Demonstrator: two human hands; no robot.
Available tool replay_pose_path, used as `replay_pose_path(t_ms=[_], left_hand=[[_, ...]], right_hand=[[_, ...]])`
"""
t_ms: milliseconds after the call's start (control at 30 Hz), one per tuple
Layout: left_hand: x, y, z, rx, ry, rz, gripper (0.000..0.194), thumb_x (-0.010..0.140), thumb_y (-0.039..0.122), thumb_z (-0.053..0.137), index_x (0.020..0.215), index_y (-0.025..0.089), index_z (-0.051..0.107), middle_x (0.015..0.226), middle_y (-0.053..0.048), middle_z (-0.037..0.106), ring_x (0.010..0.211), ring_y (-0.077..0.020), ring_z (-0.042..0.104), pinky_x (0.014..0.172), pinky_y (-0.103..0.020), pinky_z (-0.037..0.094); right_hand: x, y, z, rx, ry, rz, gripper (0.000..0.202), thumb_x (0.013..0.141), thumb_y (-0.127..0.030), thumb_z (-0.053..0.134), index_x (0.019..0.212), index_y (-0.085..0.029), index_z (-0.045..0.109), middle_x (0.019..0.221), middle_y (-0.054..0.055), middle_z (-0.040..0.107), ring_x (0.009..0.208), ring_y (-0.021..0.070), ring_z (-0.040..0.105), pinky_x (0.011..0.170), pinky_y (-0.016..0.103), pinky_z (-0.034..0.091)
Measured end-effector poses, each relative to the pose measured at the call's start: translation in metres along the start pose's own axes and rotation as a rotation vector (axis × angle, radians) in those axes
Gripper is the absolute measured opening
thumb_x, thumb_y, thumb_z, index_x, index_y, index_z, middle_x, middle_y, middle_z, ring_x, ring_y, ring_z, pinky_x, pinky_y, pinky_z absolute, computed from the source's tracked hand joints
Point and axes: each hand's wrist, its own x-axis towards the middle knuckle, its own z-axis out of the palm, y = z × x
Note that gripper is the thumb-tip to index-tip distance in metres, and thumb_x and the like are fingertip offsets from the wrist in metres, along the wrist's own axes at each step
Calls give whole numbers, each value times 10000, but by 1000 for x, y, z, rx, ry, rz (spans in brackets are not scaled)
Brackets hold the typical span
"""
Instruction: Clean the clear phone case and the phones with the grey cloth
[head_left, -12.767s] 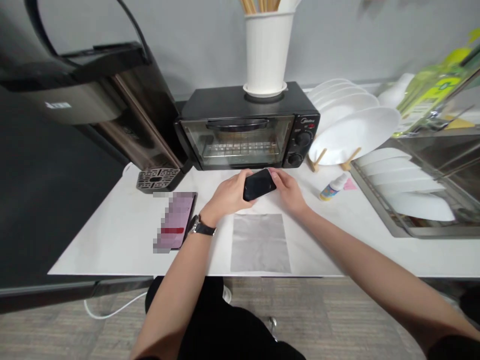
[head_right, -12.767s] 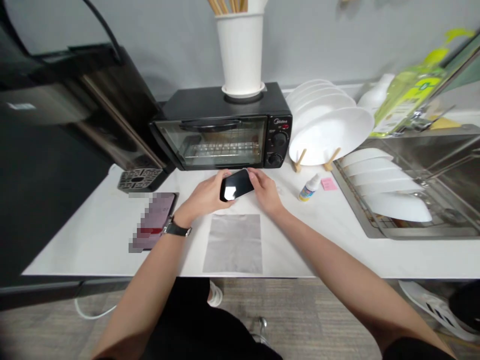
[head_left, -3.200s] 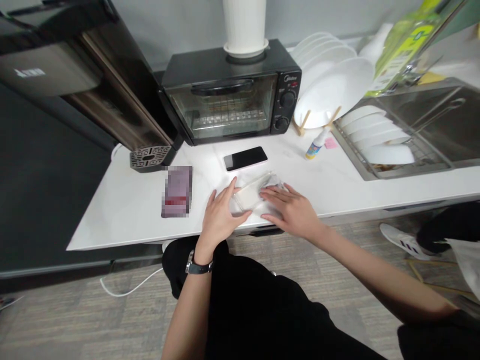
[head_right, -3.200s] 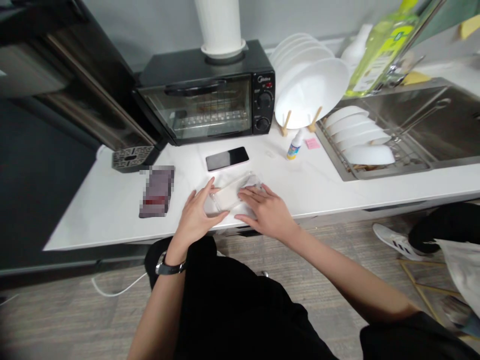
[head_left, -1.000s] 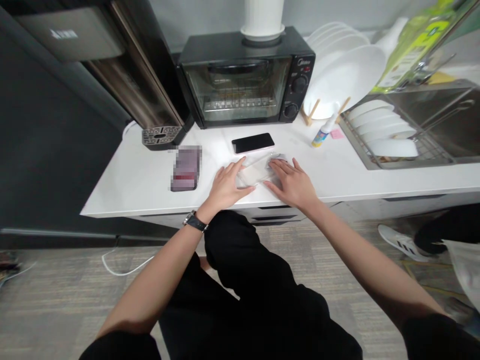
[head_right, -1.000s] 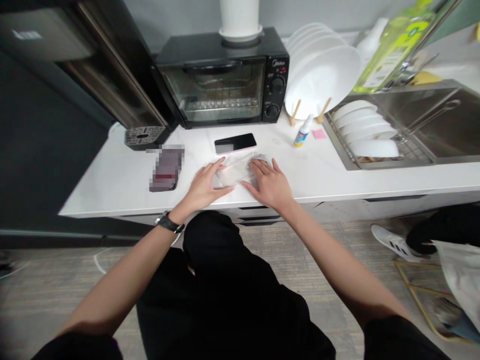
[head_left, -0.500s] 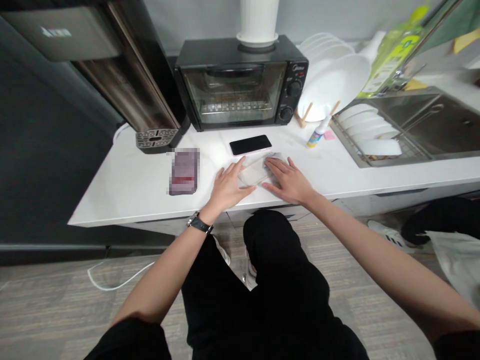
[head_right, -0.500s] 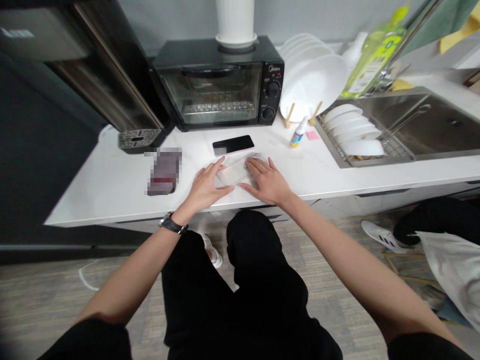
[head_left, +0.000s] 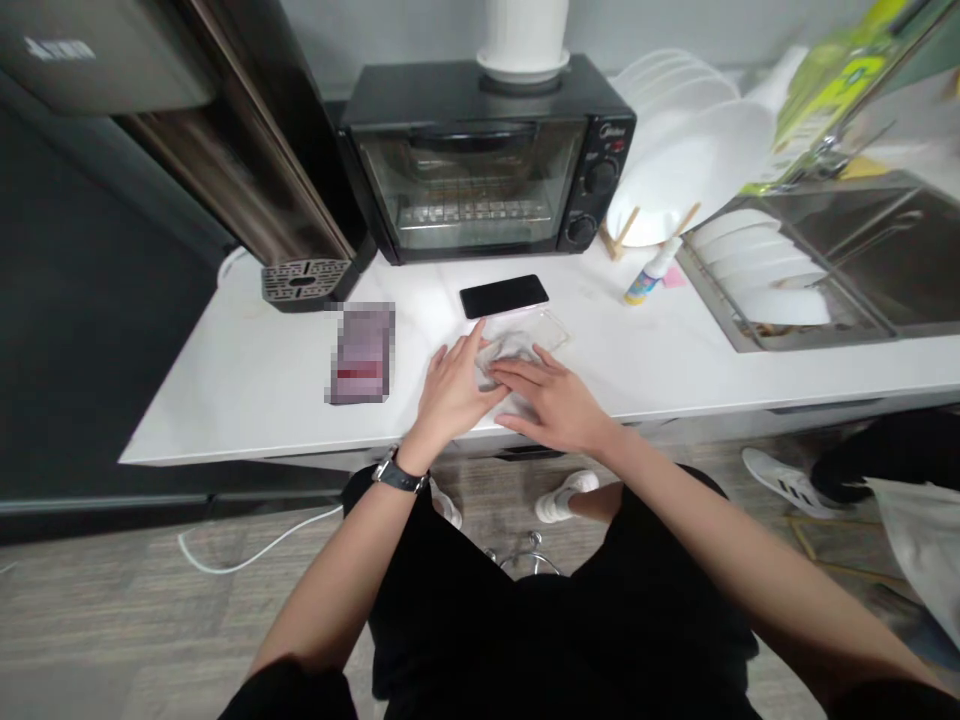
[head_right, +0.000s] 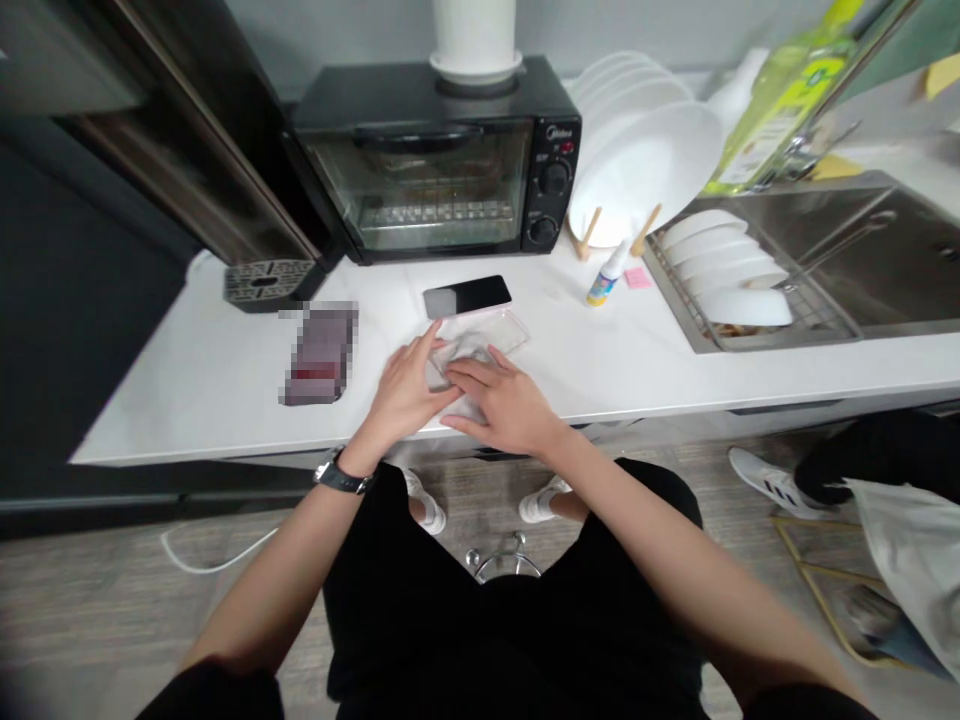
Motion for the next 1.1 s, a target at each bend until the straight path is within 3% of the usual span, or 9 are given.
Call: replay_pose_path(t_ms=[200,333,467,633,767,933,1000,1100], left_hand=[[-4,8,-6,1,-55,-8,984,933,395,765,1721,332,178,1569,-57,635,1504,-284,542,1348,-582,220],[-5,12,-11,2,-100,-12,977,953,408,737,1730,349,146,1592,-49,616,1526,-267,525,1369,-561,171],[-5,11,-14,-13,-119,-8,990,961,434,726,1736,344,117,1596,-59,614,1537,-261,516,1374,-551,163],[-4,8,-14,-17,-132,-34,1023,948,406,741,1739,324,98,1586,-71,619,1513,-260,543,1369,-548,195],[-5,14,-15,1,-134,-26,1005,945,397,745,1736,328,128,1591,-62,613,1521,-262,532,1379,-539,167],[-5,16,-16,12,-166,-31,998,949,370,733,1737,331,120,1616,-50,595,1564,-266,485,1391,-531,120],[-5,13,-16,4,-176,-18,992,952,381,727,1737,318,124,1620,-57,590,1568,-264,479,1391,-526,123],[-6,10,-17,-18,-167,4,974,948,372,727,1732,299,152,1598,-63,607,1529,-248,523,1389,-510,143]], right_hand=[[-30,25,-29,-156,70,233,502,1111,-525,475,1457,-207,650,1486,119,706,1396,309,650,1334,631,279],[-19,29,-21,-243,95,352,618,1094,-574,476,1523,-144,589,1556,171,646,1444,363,601,1322,669,284],[2,9,-4,-181,50,306,779,1050,-650,523,1531,-39,566,1579,244,604,1492,388,556,1322,614,341],[-2,-11,-6,1,-59,136,629,1072,-601,523,1563,-213,583,1577,88,641,1479,299,593,1298,572,416],[-22,-2,-24,-37,-15,232,442,1098,-467,527,1467,-276,679,1472,35,725,1411,278,657,1307,592,385],[-15,13,-24,-180,77,418,558,1082,-533,528,1497,-179,649,1517,138,683,1440,379,619,1318,709,278],[-4,7,-14,-165,63,396,677,1053,-603,555,1526,-123,611,1573,183,624,1482,398,574,1310,685,317],[6,-12,-2,-63,-4,270,700,1047,-635,554,1518,-121,614,1577,164,627,1491,344,576,1305,593,383]])
